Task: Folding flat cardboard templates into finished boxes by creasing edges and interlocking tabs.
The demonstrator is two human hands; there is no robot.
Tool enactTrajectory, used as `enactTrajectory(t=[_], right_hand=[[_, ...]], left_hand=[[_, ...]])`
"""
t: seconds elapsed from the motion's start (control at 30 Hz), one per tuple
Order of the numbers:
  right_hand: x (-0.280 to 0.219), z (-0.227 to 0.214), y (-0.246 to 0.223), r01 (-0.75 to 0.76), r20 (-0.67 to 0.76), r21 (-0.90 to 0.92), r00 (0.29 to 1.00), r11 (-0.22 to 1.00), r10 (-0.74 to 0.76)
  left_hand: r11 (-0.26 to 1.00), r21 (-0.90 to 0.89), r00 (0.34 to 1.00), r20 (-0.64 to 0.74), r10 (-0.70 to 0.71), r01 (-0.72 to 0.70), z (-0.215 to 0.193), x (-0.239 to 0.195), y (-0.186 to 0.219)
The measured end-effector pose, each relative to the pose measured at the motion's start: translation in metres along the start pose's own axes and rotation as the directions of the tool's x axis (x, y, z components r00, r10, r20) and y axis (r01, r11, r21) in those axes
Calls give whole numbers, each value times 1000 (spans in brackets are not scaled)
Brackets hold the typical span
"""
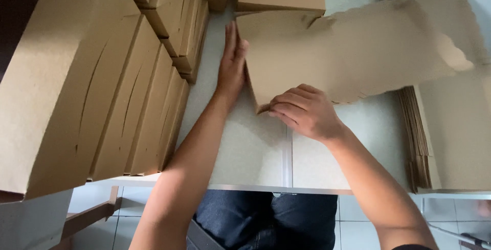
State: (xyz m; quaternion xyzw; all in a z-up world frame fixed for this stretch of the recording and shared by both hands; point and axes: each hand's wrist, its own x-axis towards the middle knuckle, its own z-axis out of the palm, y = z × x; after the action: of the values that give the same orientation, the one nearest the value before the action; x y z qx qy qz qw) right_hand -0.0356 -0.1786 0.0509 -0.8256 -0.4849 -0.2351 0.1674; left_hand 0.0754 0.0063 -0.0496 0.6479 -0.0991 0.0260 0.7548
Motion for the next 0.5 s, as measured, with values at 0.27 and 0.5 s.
enactTrajectory(t=[0.27,0.5], right_hand=[[-16,12,10,-2,-238,-165,971,986,-38],[-30,27,23,59,-403,-274,899,960,-170]], left_hand=[[896,104,877,281,390,-432,6,-45,49],[906,103,878,310,364,-412,15,-54,45]])
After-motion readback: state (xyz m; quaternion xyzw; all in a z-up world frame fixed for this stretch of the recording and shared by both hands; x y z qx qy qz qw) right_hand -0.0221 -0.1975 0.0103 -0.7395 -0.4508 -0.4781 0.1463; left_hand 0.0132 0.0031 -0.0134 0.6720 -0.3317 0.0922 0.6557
